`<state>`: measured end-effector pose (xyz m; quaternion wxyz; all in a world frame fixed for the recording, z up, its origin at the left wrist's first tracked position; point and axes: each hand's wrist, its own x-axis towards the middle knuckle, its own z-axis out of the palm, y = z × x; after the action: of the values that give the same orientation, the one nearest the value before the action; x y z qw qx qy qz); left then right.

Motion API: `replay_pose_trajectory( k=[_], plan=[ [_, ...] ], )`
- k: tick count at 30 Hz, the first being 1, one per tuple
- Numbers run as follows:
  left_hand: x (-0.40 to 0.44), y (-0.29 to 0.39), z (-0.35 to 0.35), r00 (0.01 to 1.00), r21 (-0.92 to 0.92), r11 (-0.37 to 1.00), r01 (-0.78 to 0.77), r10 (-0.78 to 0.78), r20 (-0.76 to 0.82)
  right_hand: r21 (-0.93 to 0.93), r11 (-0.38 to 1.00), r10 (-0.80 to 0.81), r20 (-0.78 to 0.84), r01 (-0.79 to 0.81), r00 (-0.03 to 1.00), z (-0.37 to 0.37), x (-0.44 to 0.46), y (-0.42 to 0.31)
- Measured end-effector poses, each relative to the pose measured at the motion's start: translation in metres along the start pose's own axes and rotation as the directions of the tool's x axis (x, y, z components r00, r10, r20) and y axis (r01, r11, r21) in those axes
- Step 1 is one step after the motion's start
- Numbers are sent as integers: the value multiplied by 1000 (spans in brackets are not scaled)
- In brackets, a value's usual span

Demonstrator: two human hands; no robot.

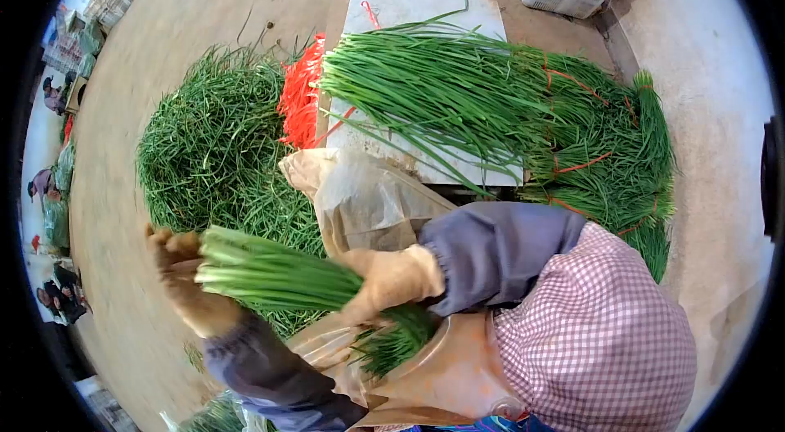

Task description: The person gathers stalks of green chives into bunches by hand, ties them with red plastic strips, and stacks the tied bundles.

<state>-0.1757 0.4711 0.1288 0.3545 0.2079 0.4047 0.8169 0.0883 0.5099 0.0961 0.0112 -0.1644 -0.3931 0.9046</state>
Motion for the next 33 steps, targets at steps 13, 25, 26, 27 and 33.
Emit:
replay_pose_trajectory(
  k=[13,25,26,27,33],
  plan=[
    [16,-97,79,852,763,611,212,-498,162,-708,706,-557,-544,13,627,-118,-156,-181],
    [8,-128,153,542,938,333,-96,-773,330,-887,423,-550,-413,-184,726,-133,-96,-104],
    [14,-133,146,564,941,323,-105,-760,324,-912,381,-630,-378,-155,678,-144,-104,-104],
    [20,-137,140,578,941,331,-72,-755,310,-916,395,-676,-344,-75,651,-149,-115,-114],
    [33,-148,141,619,964,217,-151,-740,263,-830,556,-719,-462,32,520,-164,-119,-172]
  ],
)
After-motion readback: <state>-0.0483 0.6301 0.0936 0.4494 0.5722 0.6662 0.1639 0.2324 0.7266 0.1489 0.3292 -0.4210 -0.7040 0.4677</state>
